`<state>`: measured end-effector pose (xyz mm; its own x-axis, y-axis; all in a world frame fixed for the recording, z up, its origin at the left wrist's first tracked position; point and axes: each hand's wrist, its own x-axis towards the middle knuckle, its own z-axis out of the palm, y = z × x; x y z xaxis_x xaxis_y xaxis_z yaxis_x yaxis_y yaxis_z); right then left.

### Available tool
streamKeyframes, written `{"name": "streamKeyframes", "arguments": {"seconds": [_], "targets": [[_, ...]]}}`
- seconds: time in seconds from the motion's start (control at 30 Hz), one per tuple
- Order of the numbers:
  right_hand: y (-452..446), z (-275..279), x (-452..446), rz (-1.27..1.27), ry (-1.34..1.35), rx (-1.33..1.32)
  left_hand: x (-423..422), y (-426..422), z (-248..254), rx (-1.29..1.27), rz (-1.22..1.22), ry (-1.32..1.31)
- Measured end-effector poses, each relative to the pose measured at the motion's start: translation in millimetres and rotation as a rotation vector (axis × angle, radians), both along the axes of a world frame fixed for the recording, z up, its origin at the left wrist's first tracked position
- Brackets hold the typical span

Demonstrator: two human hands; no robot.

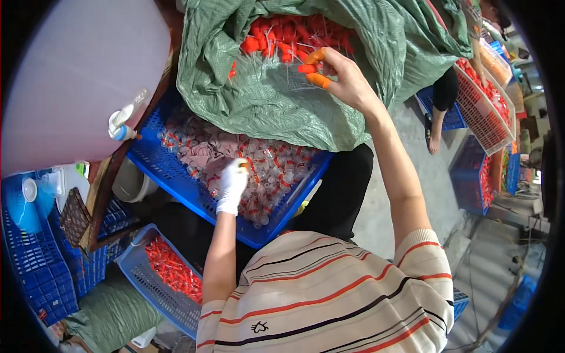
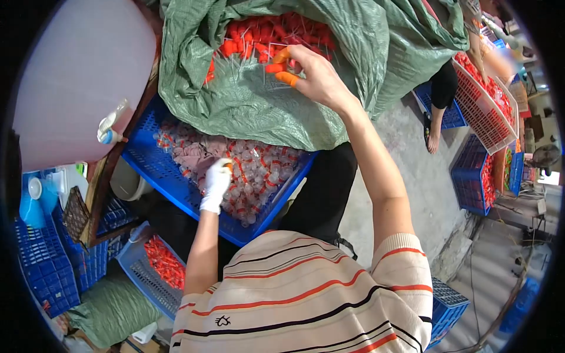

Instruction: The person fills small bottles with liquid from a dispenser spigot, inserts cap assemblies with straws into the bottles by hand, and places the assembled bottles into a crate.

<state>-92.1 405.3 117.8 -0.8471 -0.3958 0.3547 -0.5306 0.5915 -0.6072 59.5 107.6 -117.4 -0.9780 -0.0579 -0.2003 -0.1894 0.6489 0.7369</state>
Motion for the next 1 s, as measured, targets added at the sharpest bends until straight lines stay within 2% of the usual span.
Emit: {"name": "streamKeyframes", "arguments": {"seconds": [0.03, 0.07, 0.13, 0.2, 0.23, 0.33, 0.37, 0.47, 0.5, 0.53, 0.57, 0.6, 0.63, 0.67, 0.77, 0.87, 1.0], "targets": [[-4.5, 5.1, 5.4, -0.044, -0.056, -0.018, -3.4, 12.6, -18.2, -0.008, -0.042, -0.027], [-6.8, 4.5, 7.6, -0.059, -0.072, -0.006, -9.5, 30.9, -26.6, -0.148, -0.094, 0.210], [-8.1, 1.0, 10.3, -0.089, -0.101, 0.024, -29.8, 60.5, -13.1, -0.457, -0.369, 0.121], [-13.9, 0.0, 15.7, -0.023, -0.090, -0.045, -35.3, 81.0, -21.5, -0.556, -0.340, 0.062], [-16.8, -1.6, 18.9, -0.004, -0.097, -0.042, -35.8, 88.5, -18.0, -0.474, -0.222, -0.073], [-30.2, 0.9, 27.6, 0.054, -0.165, -0.027, -29.0, 91.4, -48.0, -0.431, -0.151, 0.116], [-35.5, 0.0, 30.3, 0.071, -0.167, -0.036, -27.4, 86.0, -49.5, -0.326, -0.194, 0.004], [-59.1, 7.0, 39.0, 0.116, -0.198, -0.171, -16.6, 62.4, -52.2, 0.009, 0.021, -0.037], [-67.8, 9.4, 40.4, 0.129, -0.218, -0.238, -12.9, 45.8, -16.9, 0.370, 0.123, -0.147], [-74.3, 11.3, 39.4, 0.154, -0.245, -0.246, -8.7, 31.1, -22.4, 0.678, 0.224, 0.139], [-79.9, 13.1, 38.2, 0.180, -0.273, -0.253, -6.1, 11.5, 10.7, 1.018, 0.335, 0.082], [-86.5, 14.4, 37.8, 0.205, -0.302, -0.259, -8.0, -8.8, 70.7, 1.177, 0.468, 0.015], [-95.5, 15.1, 36.8, 0.225, -0.326, -0.305, -6.3, -30.8, 84.8, 1.296, 0.441, 0.134], [-106.5, 17.2, 36.1, 0.231, -0.329, -0.357, -6.1, -43.4, 105.1, 1.164, 0.423, 0.264], [-145.5, 26.7, 37.5, 0.228, -0.344, -0.518, -21.3, -79.3, 132.1, 1.131, 0.419, 0.384], [-168.5, 40.1, 37.6, 0.255, -0.368, -0.480, -33.4, -94.7, 156.7, 1.140, 0.403, 0.510], [-195.7, 64.2, 39.9, 0.334, -0.199, -0.412, -38.7, -106.6, 171.2, 1.066, 0.380, 0.553]]}}
